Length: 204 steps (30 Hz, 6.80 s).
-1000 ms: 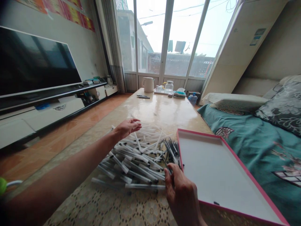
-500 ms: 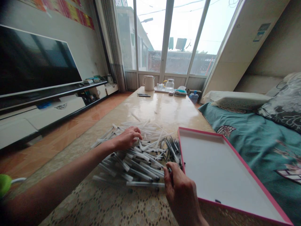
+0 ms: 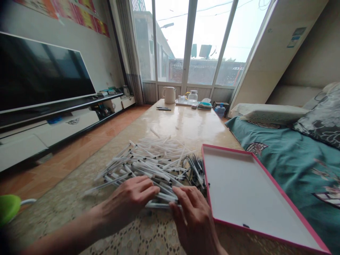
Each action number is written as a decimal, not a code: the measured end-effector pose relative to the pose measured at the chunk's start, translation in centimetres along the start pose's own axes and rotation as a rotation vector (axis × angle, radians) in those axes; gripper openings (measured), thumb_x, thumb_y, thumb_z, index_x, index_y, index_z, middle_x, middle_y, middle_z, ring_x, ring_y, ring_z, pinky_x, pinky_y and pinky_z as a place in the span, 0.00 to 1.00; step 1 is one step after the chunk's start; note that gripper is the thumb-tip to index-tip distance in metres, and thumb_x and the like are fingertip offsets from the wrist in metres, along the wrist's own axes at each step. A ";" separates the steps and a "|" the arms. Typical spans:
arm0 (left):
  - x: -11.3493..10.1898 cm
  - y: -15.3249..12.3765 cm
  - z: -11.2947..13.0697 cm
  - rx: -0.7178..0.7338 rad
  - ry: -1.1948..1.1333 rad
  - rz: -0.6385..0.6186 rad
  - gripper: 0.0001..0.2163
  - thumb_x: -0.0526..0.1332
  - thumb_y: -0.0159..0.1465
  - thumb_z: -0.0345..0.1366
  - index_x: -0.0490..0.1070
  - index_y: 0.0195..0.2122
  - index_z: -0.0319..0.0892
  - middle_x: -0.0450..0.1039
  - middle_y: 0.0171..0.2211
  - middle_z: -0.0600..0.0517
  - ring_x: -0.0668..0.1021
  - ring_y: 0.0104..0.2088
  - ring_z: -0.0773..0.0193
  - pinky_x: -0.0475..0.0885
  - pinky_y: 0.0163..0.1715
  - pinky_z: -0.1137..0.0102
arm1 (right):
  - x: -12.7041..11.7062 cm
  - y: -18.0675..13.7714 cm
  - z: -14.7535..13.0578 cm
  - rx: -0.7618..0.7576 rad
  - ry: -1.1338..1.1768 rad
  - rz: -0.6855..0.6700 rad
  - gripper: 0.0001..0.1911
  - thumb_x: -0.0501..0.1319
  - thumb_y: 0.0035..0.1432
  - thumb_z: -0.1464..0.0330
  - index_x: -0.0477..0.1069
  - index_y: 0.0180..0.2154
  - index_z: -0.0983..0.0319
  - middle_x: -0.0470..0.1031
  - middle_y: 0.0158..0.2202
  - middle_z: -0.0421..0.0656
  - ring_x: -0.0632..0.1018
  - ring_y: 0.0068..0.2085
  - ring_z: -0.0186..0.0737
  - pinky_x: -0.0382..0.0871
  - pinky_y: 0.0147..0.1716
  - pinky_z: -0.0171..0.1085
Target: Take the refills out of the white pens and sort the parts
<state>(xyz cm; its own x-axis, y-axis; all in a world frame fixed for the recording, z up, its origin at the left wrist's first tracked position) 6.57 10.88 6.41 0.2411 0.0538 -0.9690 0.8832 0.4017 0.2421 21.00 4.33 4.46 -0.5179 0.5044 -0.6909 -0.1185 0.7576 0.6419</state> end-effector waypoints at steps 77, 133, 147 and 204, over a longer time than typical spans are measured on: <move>7.6 -5.8 -2.1 -1.016 -1.823 0.348 0.13 0.62 0.54 0.45 0.62 0.27 0.42 0.65 0.16 0.60 0.60 0.09 0.78 0.51 0.05 0.83 | 2.7 -1.6 1.3 0.484 0.580 -0.363 0.14 0.52 0.60 0.57 0.64 0.33 0.62 0.68 0.22 0.37 0.70 0.21 0.31 0.64 0.22 0.29; 7.4 -5.4 -2.1 -0.972 -1.772 0.308 0.14 0.61 0.54 0.46 0.59 0.25 0.43 0.63 0.13 0.62 0.59 0.08 0.78 0.52 0.04 0.84 | 3.9 -1.9 1.9 0.565 0.583 -0.379 0.23 0.45 0.62 0.56 0.65 0.23 0.63 0.68 0.17 0.38 0.67 0.20 0.31 0.59 0.22 0.30; 7.4 -5.6 -2.1 -0.982 -1.749 0.326 0.14 0.61 0.55 0.46 0.60 0.26 0.43 0.63 0.14 0.62 0.59 0.09 0.78 0.52 0.04 0.84 | 4.3 -2.3 2.2 0.691 0.757 -0.394 0.23 0.49 0.59 0.52 0.63 0.23 0.63 0.65 0.16 0.36 0.65 0.14 0.27 0.55 0.13 0.27; 2.7 3.2 -11.8 -0.487 -0.353 0.322 0.09 0.55 0.59 0.36 0.74 0.34 0.41 0.74 0.36 0.47 0.73 0.41 0.57 0.65 0.45 0.64 | -0.7 -0.9 4.5 0.244 -0.138 0.149 0.11 0.53 0.58 0.67 0.64 0.43 0.60 0.68 0.43 0.48 0.71 0.43 0.46 0.69 0.40 0.43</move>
<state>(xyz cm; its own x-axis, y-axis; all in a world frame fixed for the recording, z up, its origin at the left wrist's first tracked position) 5.32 23.07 3.96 0.6515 -0.0286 -0.7581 0.4835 0.7857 0.3859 25.32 5.14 2.88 -0.3929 0.6561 -0.6444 0.1656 0.7397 0.6522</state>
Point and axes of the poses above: each hand's wrist, its own y-axis towards the middle knuckle, its own x-axis out of the palm, z = x × y, the point moved 5 cm from there along y, towards the middle knuckle
